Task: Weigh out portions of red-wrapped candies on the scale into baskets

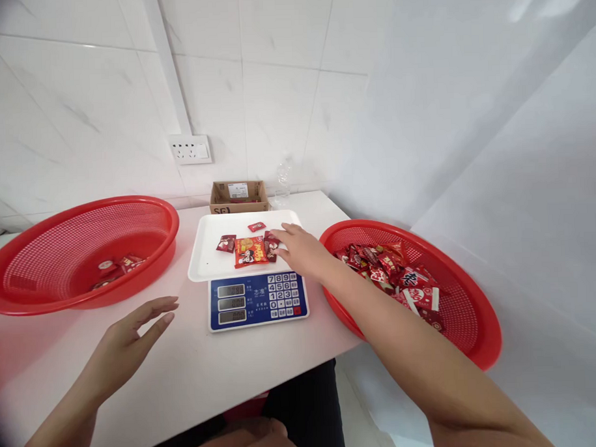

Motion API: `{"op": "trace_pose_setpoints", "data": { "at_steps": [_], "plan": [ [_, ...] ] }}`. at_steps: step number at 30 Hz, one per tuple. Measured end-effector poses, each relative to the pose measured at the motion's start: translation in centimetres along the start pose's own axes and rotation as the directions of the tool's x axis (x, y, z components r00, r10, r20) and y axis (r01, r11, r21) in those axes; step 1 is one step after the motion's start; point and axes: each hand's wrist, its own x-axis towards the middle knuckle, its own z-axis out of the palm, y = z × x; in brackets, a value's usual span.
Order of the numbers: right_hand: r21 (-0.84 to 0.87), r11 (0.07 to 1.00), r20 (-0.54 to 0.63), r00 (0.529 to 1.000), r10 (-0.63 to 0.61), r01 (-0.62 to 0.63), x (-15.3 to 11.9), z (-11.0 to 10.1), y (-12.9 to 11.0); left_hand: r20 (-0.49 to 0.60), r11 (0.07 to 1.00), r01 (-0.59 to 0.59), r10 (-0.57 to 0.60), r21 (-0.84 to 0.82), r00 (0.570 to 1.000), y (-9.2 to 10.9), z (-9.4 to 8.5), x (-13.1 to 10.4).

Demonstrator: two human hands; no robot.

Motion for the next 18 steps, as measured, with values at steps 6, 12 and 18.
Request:
{"op": "trace_pose_setpoints", "data": {
  "at_steps": [6,12,18],
  "plan": [
    [0.211,0.976,-0.275,0.961,0.012,0.048,-9.4,-0.5,-0.9,0.017,0.999,0.037,-0.037,0.019,0.999,-0.9,0.1,-0.2],
    [0.530,0.848,-0.119,0.991,0.059,0.013,-14.0,8.4,-0.8,0.076,0.999,0.004,-0.007,0.038,0.997,0.0,0.9,0.3],
    [0.630,0.772,-0.021,0.991,0.131,-0.089,-13.5,12.5,-0.4,0.065,0.999,-0.007,0.004,0.047,0.998,1.0,1.2,0.4]
  ]
}}
